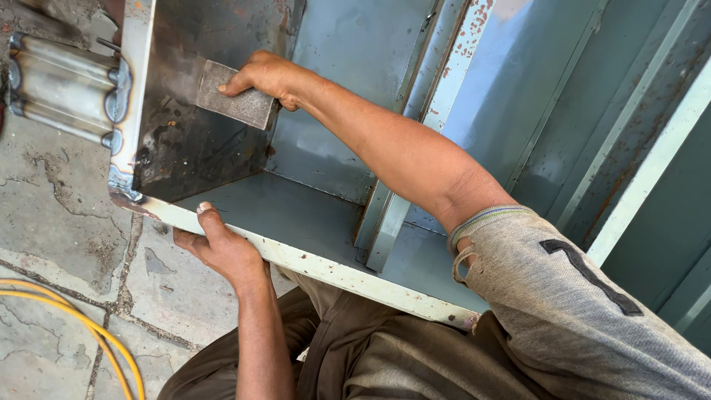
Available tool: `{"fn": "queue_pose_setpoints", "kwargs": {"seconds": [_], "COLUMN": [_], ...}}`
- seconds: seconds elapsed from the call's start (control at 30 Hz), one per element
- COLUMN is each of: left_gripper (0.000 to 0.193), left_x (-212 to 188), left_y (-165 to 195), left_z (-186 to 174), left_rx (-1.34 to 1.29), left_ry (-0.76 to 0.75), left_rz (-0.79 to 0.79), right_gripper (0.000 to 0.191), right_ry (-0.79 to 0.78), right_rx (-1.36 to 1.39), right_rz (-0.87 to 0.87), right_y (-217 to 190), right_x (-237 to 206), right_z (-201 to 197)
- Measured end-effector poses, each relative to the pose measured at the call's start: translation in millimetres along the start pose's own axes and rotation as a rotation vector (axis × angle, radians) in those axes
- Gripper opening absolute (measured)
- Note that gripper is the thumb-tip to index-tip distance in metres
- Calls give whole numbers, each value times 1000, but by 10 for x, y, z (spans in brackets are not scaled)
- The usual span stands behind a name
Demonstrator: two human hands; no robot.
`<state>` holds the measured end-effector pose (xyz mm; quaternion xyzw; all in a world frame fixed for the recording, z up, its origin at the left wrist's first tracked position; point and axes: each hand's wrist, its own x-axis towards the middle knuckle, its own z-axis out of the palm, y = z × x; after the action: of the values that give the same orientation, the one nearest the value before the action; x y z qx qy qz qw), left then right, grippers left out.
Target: The person uses a sanding block to smooth the interior surfaces of a metal cabinet. They hold the cabinet door with one hand while sanding the inside walls and bottom with the other hand.
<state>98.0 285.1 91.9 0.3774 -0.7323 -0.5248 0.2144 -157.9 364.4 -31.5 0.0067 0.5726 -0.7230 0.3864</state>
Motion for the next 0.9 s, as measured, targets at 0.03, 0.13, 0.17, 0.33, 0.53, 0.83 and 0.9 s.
{"fn": "queue_pose_setpoints", "kwargs": {"seconds": [0.03, 0.13, 0.17, 0.33, 0.53, 0.83, 0.9], "left_gripper": [76, 78, 80, 77, 76, 71, 71], "left_x": [1, -4, -6, -19, -7, -13, -13], "left_y": [1, 9, 11, 12, -2, -25, -27], "left_z": [2, 7, 5, -7, 3, -9, -13], "left_rx": [-5, -4, -1, -19, -67, -36, -34], "left_ry": [-1, -2, -1, -24, -9, -17, -16], "left_rz": [-14, -34, -38, -34, -34, 8, 1], "right_gripper": [47, 44, 45, 49, 56, 50, 51], "right_ry": [24, -46, -31, -48, 15, -42, -24], "right_rx": [1, -33, -43, -37, -36, -31, -31], "right_rz": [-2, -6, 0, -10, -11, -24, -49], "right_y": [4, 9, 8, -19, -4, 25, 34], "right_x": [0, -15, -21, -43, -27, 3, -10], "right_z": [3, 6, 7, -4, -1, -1, -5]}}
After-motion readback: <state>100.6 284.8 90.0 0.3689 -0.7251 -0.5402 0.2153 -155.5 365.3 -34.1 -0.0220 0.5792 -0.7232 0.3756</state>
